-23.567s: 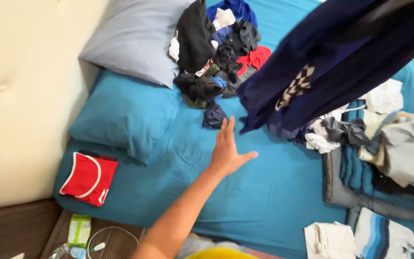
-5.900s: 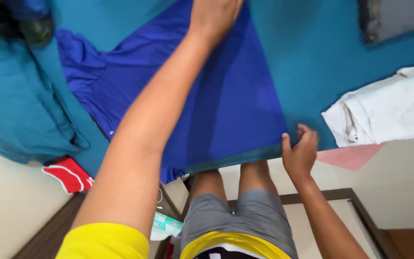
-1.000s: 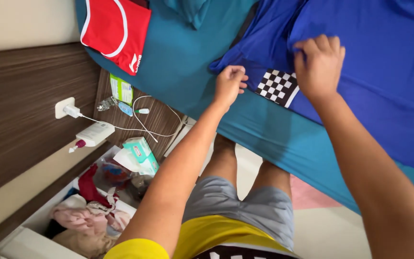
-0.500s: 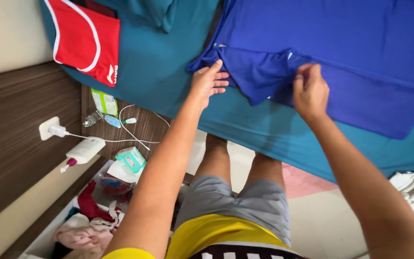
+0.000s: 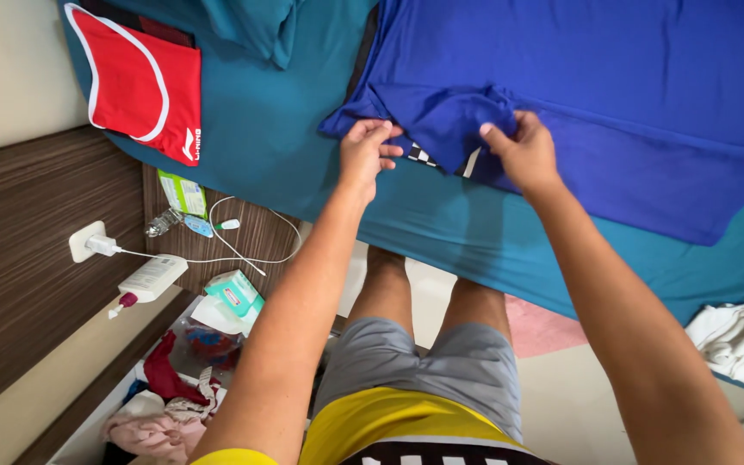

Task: Folding various shirts and tank tops on a bed.

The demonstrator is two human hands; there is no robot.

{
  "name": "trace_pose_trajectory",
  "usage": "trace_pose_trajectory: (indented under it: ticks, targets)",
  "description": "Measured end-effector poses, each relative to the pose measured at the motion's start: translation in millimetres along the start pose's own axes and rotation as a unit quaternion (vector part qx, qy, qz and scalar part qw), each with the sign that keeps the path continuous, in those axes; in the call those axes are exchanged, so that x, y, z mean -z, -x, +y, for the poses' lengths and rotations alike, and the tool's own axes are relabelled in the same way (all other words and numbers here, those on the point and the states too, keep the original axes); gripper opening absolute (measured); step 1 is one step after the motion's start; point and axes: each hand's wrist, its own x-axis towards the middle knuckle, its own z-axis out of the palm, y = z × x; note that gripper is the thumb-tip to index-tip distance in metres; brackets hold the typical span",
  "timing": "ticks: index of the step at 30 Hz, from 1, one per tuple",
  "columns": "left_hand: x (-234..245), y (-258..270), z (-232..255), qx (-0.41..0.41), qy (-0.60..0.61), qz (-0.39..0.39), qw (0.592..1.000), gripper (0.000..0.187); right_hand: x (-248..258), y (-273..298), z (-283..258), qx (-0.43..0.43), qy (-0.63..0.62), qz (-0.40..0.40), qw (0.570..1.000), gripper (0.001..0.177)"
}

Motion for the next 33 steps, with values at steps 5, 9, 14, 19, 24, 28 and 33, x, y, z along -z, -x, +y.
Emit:
trace_pose_trajectory:
  ticks: [5, 9, 14, 19, 24, 28, 33]
  targets:
    - [35.4, -11.3, -25.7, -0.167, -0.199, 0.147, 0.954, 0.015, -1.6, 4.7, 5.4, -0.075, 0.102, 0.020, 0.992, 0.021]
    - [54.3, -2.2, 8.2, -0.381, -0.394, 0.291, 0.784, 0.036, 12.1, 37.7, -0.9, 0.011, 0.185, 0.109, 0.977, 0.030]
    - [97.4, -49.8, -4.6, -0.239, -0.441, 0.238, 0.832, 0.042, 94.4, 89.2, 58.3, 0.015, 0.276, 0.172, 0.946, 0.032]
    - [88.9, -32.6, 23.2, -0.203, -0.512, 0.211, 0.808, 0.030, 287.2, 124.5, 184.1, -0.116, 0.177, 0.387, 0.897, 0.045]
    - [-8.2, 20.4, 85.2, -0.416, -0.563, 0.203, 0.684, 0.042, 335.9, 129.7, 106.3, -0.015, 0.362, 0.401, 0.841, 0.050]
    - [-115.1, 5.9, 136.1, -0.543, -0.613, 0.044, 0.573, 0.054, 325.9, 71.0, 9.0, 0.129, 0.488, 0.268, 0.821, 0.052]
    - [-236.8, -84.0, 183.4, -0.538, -0.671, -0.053, 0.507, 0.071, 346.9, -18.5, -28.7, 0.230, 0.585, 0.183, 0.756, 0.055]
